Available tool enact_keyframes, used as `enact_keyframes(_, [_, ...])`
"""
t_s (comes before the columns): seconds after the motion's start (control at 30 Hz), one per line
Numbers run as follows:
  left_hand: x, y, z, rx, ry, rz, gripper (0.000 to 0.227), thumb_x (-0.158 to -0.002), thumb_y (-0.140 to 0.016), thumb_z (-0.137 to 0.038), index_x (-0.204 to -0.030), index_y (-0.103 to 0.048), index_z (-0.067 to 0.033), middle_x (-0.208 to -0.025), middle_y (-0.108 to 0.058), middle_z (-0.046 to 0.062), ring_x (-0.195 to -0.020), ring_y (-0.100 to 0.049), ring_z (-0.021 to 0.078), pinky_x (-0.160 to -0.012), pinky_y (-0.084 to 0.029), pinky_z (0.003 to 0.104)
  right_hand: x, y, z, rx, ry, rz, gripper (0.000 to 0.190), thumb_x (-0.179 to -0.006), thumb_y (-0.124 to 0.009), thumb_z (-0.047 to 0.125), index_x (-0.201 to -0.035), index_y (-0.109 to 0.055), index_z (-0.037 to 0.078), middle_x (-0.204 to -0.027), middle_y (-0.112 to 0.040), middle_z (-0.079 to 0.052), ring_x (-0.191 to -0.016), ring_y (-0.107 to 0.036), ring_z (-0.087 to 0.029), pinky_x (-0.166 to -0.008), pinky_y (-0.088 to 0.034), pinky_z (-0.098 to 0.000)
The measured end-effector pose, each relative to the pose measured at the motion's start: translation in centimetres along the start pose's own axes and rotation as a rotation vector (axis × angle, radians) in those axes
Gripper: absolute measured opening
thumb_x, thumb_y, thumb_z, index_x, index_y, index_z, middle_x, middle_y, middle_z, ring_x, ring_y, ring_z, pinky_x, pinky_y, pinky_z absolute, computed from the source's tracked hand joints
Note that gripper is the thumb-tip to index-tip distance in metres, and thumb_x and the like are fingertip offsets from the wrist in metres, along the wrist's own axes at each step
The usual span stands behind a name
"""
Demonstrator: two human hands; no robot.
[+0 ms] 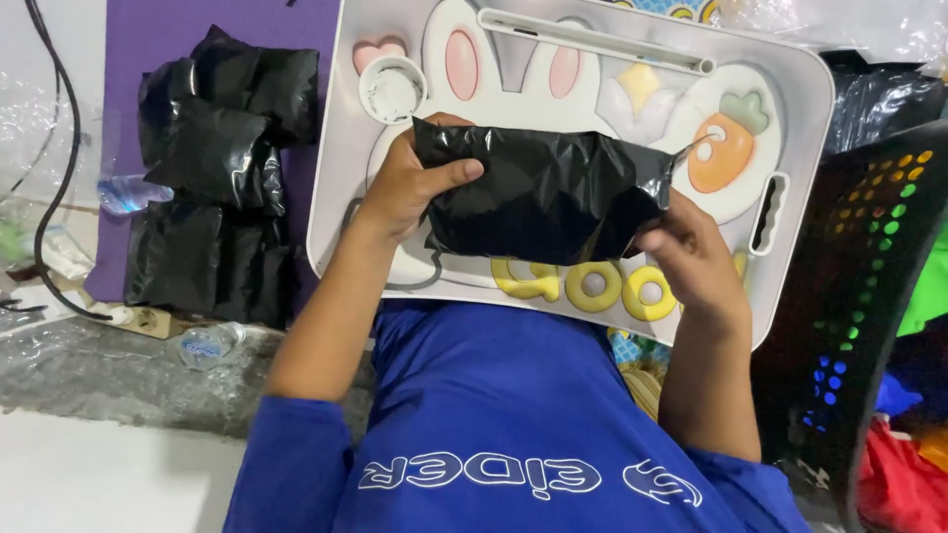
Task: A person uses scissors to trim and shape a green foam cushion on a small tray while sitting on the floor.
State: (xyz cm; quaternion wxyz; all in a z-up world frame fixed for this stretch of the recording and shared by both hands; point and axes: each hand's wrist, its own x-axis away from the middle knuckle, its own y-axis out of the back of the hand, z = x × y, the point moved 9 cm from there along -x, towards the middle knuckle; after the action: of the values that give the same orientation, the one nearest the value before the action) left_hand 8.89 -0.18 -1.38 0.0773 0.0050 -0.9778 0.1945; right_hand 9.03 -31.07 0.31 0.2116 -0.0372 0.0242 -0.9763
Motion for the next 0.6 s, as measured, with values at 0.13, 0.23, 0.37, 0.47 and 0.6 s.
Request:
enact_keyframes(0.13, [0.2,0.5,0.0,0.058,-0.008,-0.08,0.032,-0.083,-0.089,-0.009,-0.11,-0.071,-0.0075,-0.086,-0.071,0.003,-0.086,-0.072,0.0136,-0.079,-0.062,0.028,-0.9,1.5,4.3,0.25,0.162,-0.231,0.027,-0.085,-0.085,-0.01,-0.109,-0.071,-0.009,-0.076,-0.068,-0.016,-0.07,-0.069,-0.02,-0.071,-0.058,-0.0315])
enact_keyframes(0.23, [1.1,0.1,-0.2,0.292,0.014,-0.2,0.03,-0.086,-0.079,-0.005,-0.11,-0.062,-0.0031,-0.099,-0.067,0.006,-0.087,-0.063,0.0143,-0.085,-0.05,0.024,-0.6,3.2,8.0,0.22,0.287,-0.515,0.012,-0.109,-0.062,-0.012,-0.117,-0.058,-0.005,-0.096,-0.067,-0.015,-0.083,-0.07,-0.022,-0.081,-0.061,-0.0279])
enact_keyframes(0.37, [1.9,-2.0,2.4,0.634,-0.053,-0.349,0.031,-0.094,-0.078,-0.016,-0.12,-0.066,-0.0049,-0.115,-0.072,0.014,-0.107,-0.069,0.0252,-0.096,-0.056,0.038,-0.9,1.3,5.0,-0.102,0.128,-0.51,0.03,-0.11,-0.061,0.024,-0.135,-0.045,0.016,-0.126,-0.061,-0.011,-0.11,-0.071,-0.029,-0.089,-0.066,-0.0414])
enact_keyframes(0.47, [3.2,-4.4,3.4,0.737,-0.047,-0.407,0.022,-0.097,-0.076,-0.025,-0.114,-0.073,-0.0123,-0.112,-0.076,0.012,-0.109,-0.072,0.0268,-0.096,-0.061,0.043,-1.2,-3.3,-0.1,-0.255,-0.067,-0.385,0.055,-0.094,-0.073,0.022,-0.141,-0.044,0.021,-0.124,-0.065,-0.009,-0.107,-0.074,-0.027,-0.084,-0.069,-0.0429])
enact_keyframes(0.6, [3.9,-3.8,5.9,0.426,0.043,-0.383,0.018,-0.092,-0.077,-0.013,-0.106,-0.066,-0.0108,-0.093,-0.072,-0.001,-0.091,-0.071,0.0107,-0.085,-0.061,0.024,-1.4,-3.5,-0.4,-0.084,-0.041,-0.376,0.074,-0.084,-0.084,0.002,-0.144,-0.043,0.012,-0.114,-0.064,-0.006,-0.097,-0.071,-0.018,-0.083,-0.066,-0.0323])
